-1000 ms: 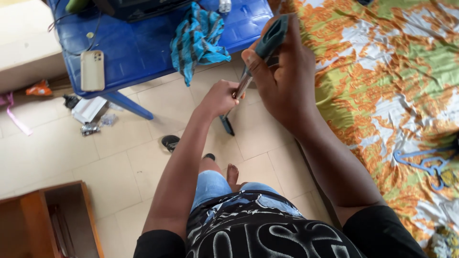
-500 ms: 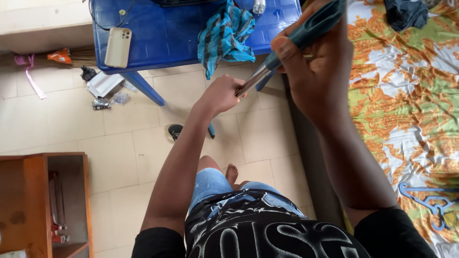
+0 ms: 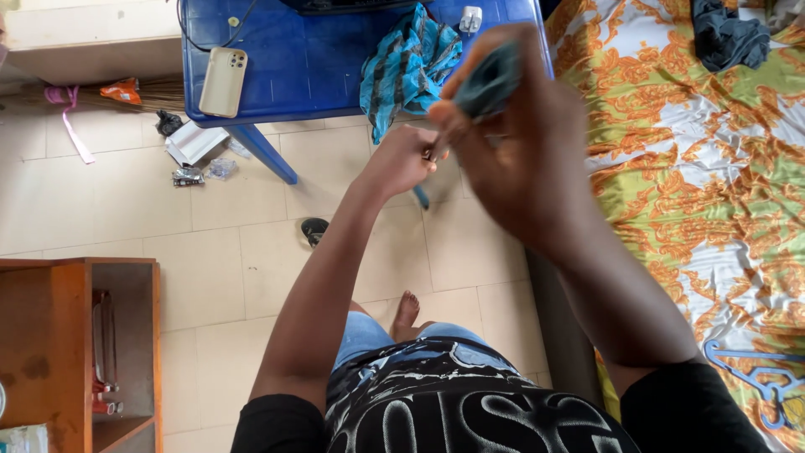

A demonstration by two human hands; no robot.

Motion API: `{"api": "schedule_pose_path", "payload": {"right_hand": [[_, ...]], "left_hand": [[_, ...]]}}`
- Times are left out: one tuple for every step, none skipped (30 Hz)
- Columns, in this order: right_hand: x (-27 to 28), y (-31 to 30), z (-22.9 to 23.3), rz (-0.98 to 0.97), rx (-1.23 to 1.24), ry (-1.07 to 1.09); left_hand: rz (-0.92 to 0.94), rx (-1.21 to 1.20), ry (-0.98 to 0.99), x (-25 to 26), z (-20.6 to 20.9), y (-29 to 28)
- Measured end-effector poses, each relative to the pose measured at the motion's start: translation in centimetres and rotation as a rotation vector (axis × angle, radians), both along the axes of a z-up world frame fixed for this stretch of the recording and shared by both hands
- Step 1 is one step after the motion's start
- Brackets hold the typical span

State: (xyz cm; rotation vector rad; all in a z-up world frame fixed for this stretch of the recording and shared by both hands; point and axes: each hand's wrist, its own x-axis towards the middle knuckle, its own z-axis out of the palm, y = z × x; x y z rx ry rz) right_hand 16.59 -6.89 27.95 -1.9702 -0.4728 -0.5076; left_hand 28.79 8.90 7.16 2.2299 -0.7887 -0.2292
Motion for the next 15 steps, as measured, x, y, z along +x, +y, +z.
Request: {"api": "schedule_pose_path", "payload": {"right_hand": [[0.3,0.4,-0.7,0.001,-0.001,0.0],[0.7,0.9,-1.4,-0.015,-0.066,-0.033],[1.0,1.4,-2.1,-0.029,-0.13,-0.066],[1.6,1.9,-2.7,-0.026,-0.13,-0.066],[2.1,2.4,-3.3,-0.04,-0.179,-0.08],[2.6,3.0,-3.9,-0.055,-0.227,-0.094],[2.9,3.5,-4.3,-0.055,-0.228,-0.095],[3.1,4.0,-4.7,-0.041,-0.231,-0.129],[3.3,4.5,-5.1,-0.027,-0.232,-0.161],[3.5,4.9,-5.2,-0.028,-0.232,-0.16],[3.7,5.4,-5.3,-0.028,-0.228,-0.132],[3.8,5.9,-5.5,-0.027,-0.224,-0.104],[3.9,6.3,-5.4,-0.026,-0.225,-0.102],[4.0,6.6,-5.3,0.01,-0.153,-0.063],[4.1,7.1,-5.3,0.046,-0.081,-0.024]], "left_hand": [[0.001,-0.001,0.0,0.9,-2.6,0.0],[0.07,0.08,0.044,1.9,-5.2,0.1],[0.141,0.161,0.087,2.8,-7.8,0.3],[0.143,0.161,0.088,2.4,-6.0,0.2],[0.148,-0.074,0.175,1.9,-4.3,0.1],[0.152,-0.311,0.261,1.5,-2.5,0.1],[0.151,-0.312,0.26,1.8,-3.5,0.5],[0.12,-0.288,0.186,2.1,-4.5,1.0],[0.089,-0.262,0.113,2.4,-5.5,1.6],[0.088,-0.262,0.114,2.4,-5.5,2.1],[0.103,-0.249,0.15,2.4,-5.5,2.7],[0.117,-0.235,0.185,2.3,-5.5,3.3],[0.118,-0.236,0.186,2.2,-4.9,4.0],[0.126,-0.187,0.167,2.0,-4.3,4.6],[0.134,-0.138,0.147,1.9,-3.7,5.4]]}}
